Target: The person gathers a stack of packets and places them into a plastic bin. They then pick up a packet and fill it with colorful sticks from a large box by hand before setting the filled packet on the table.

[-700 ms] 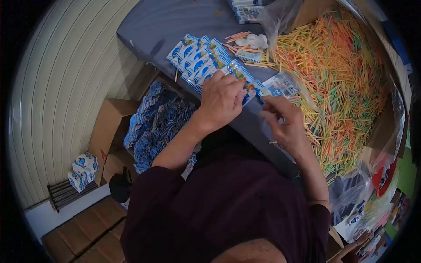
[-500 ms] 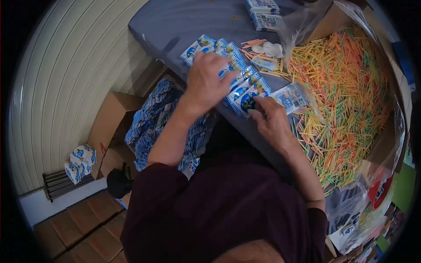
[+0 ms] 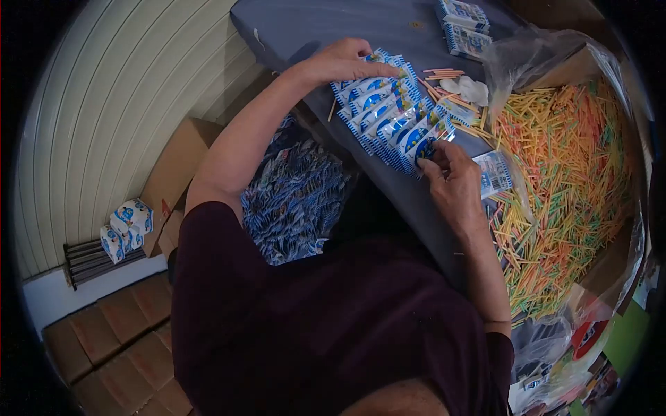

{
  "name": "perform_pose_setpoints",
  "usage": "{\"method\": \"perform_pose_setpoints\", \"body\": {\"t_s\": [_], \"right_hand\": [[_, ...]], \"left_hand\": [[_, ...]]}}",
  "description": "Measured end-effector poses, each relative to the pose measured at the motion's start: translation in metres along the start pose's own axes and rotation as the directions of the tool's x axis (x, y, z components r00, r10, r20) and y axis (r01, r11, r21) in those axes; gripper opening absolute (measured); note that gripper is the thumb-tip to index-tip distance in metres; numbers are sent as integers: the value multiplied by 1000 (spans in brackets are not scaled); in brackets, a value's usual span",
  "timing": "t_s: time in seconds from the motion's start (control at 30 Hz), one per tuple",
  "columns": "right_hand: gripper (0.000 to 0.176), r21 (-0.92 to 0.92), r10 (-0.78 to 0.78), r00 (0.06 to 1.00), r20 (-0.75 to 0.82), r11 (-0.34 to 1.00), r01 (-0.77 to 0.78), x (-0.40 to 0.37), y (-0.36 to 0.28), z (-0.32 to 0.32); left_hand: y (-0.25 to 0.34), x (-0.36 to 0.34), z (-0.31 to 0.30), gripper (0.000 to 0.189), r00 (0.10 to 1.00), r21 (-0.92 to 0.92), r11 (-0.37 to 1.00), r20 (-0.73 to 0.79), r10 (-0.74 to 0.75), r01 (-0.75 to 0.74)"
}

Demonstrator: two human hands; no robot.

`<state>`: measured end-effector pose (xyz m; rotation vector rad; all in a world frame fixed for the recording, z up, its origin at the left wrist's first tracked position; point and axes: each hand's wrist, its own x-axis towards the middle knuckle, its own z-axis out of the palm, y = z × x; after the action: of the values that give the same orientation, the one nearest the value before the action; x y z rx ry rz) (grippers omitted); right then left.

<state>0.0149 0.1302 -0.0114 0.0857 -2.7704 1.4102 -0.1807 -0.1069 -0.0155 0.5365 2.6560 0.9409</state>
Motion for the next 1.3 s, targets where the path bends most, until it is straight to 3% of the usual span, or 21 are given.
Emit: {"method": "perform_pose_setpoints", "body": {"t_s": [0.17,0.23,0.3,0.37,0.43,0.5,0.57,0.67,0.73,0.77,0.8,0.83,0.9,0.97,1.0,1.03,1.1,1.17,1.23,1.27,1.3], "right_hand": [[31,-101,-63,998,-13,993,62,5,4,4],[33,-94,-75,997,-30,993,72,3,5,5],[32,-87,-96,995,-39,992,92,2,3,4],[33,-106,-88,996,-28,991,85,2,3,3],[33,-122,-82,997,-8,989,80,2,3,4],[34,-211,-91,996,14,973,92,4,2,3],[34,-216,-101,995,-2,972,98,4,1,4],[34,-225,-123,992,-23,968,115,4,-1,6],[34,-221,-152,988,-33,965,141,4,4,5],[34,-211,-163,985,-59,966,148,3,5,6],[34,-200,-174,981,-81,967,155,2,6,7],[35,-206,-138,989,-62,971,122,0,7,7],[35,-183,-67,998,-21,981,62,-2,1,5],[35,-201,-94,995,-42,976,84,-2,6,3],[34,-202,-135,990,-52,972,122,0,6,8],[34,-183,-163,986,-24,971,156,-1,6,12],[40,-211,-186,981,-56,963,170,-2,10,9],[37,-168,-195,979,-60,969,183,-3,10,5],[26,18,-69,995,-73,997,70,-4,12,3],[26,18,-73,995,-66,997,74,-2,11,3],[24,85,45,999,-23,995,-43,1,8,2]], "left_hand": [[-14,-10,-6,59,983,-32,996,-168,79,-85],[-21,-35,-22,58,863,-15,989,-489,124,-150],[-17,-79,-24,39,898,-15,1000,-440,-12,5],[-22,-115,-1,30,941,-29,999,-334,-48,41],[-19,-134,22,28,968,-218,962,-152,-198,162],[-33,-132,41,25,974,-270,953,-135,-180,139],[-31,-129,47,24,951,-592,788,-114,-288,168],[-38,-131,48,24,951,-616,772,-120,-286,155],[-42,-141,37,25,908,-536,815,-193,-372,220],[-43,-150,25,24,900,-441,883,-299,-317,164],[-56,-156,14,23,854,-273,919,-363,-373,286],[-65,-163,0,23,830,-224,929,-420,-366,296],[-30,-152,-14,22,807,-189,934,-470,-357,303],[59,-134,-9,20,837,-166,986,-538,-97,8],[86,-120,0,18,865,3,966,-445,231,-257],[112,-108,14,25,793,33,875,-407,454,-484],[123,-88,2,40,768,226,839,-339,544,-495],[70,-41,-28,58,766,416,837,-384,515,-355],[21,-10,-36,71,937,199,980,-342,75,-6],[2,4,-36,71,936,197,980,-346,68,1],[-17,15,-36,74,994,36,999,-110,-28,32]]}}
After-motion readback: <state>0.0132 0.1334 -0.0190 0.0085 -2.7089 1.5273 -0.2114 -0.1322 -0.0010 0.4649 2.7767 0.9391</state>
